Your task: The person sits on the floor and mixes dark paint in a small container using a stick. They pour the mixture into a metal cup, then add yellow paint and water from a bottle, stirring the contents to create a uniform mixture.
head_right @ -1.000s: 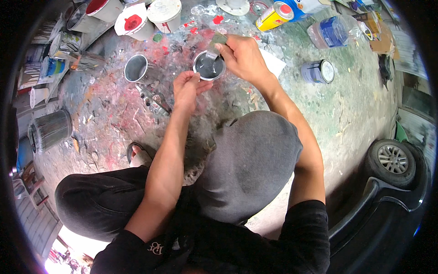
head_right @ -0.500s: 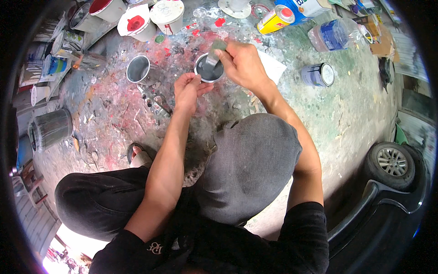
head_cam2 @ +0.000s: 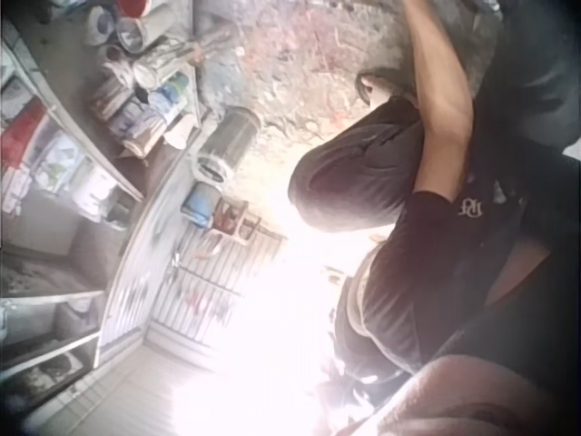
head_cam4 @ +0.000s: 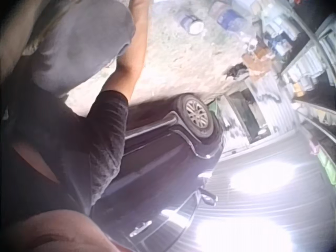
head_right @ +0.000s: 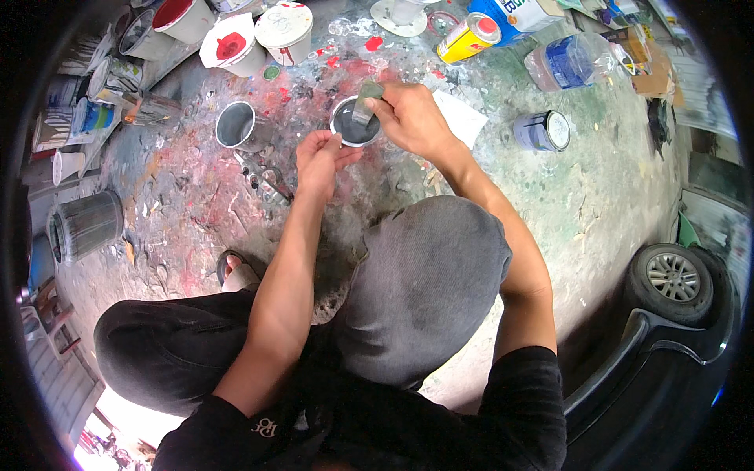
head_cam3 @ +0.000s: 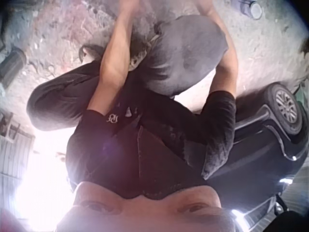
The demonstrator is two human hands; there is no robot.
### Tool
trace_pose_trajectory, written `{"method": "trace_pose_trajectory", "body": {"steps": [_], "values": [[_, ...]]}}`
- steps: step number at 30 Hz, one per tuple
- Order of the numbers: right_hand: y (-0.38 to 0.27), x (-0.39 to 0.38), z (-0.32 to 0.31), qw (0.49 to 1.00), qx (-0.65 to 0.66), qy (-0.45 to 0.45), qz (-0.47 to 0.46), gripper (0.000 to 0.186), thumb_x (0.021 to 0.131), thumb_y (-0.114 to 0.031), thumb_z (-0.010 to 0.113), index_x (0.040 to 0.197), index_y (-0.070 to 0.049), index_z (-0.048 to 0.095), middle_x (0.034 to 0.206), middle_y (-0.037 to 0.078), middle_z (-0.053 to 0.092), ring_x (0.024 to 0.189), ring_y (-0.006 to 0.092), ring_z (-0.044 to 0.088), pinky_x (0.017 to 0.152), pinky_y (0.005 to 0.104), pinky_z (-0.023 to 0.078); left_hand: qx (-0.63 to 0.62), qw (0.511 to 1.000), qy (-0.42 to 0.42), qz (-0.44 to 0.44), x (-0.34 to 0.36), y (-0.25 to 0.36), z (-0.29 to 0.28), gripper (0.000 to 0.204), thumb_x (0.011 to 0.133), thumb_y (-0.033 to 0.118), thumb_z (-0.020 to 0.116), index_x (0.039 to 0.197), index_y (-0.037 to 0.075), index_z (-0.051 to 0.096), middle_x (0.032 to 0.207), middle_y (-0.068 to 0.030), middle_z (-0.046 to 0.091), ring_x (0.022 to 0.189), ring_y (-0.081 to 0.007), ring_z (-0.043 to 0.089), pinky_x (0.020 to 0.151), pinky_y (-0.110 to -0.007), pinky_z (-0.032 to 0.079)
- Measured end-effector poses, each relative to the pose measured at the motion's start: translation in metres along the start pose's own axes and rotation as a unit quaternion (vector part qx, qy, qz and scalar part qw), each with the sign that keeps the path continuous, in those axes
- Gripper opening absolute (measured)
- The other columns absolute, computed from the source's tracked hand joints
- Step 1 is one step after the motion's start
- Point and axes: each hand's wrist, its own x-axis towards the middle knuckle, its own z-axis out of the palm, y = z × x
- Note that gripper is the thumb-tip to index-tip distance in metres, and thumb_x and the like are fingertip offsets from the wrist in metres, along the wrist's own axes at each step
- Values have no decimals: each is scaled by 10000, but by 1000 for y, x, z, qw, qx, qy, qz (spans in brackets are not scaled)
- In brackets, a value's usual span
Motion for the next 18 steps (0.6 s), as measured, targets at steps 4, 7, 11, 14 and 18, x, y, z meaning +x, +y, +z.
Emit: {"method": "trace_pose_trajectory", "body": {"steps": [4, 7, 11, 14, 18], "values": [[-4, 14, -9, 999, -16, 38, 14, 285, 898, -156, 680, 732, 41, 559, 681, 228, 572, 616, 434, 556, 560, 464, 436, -7, 1000, 11, 10, -2, -1, 3, 79, 981, 44, 563, 1001, -30, 543, 922, -160, 668, 802, -288, 732, 723, -388, 646], [5, 20, -7, 999, -30, 14, -15, 296, 902, -152, 679, 720, 42, 549, 688, 225, 575, 617, 430, 552, 557, 462, 430, -11, 1000, 11, 1, -1, -2, 2, 78, 969, 38, 578, 998, -28, 550, 920, -160, 672, 809, -285, 733, 721, -384, 646], [13, 10, -1, 999, -45, -14, 2, 306, 899, -150, 684, 708, 45, 545, 685, 220, 574, 614, 427, 548, 556, 463, 424, -27, 1000, 7, -7, -1, -4, 0, 66, 955, 19, 589, 992, -26, 557, 917, -157, 674, 809, -274, 734, 722, -381, 646], [12, 6, 3, 1000, -16, -16, 16, 310, 897, -151, 687, 702, 44, 545, 677, 221, 568, 604, 422, 543, 552, 460, 421, -32, 999, -4, 0, 0, -2, 1, 67, 954, 14, 591, 995, -27, 557, 916, -154, 673, 803, -268, 733, 723, -381, 646], [-7, 9, -2, 999, 4, 39, 8, 320, 904, -153, 687, 699, 43, 539, 656, 217, 551, 583, 412, 534, 543, 454, 416, -22, 1000, 7, -3, -1, -1, -2, 60, 956, 15, 593, 986, -21, 555, 917, -151, 671, 804, -266, 731, 727, -380, 647]]}}
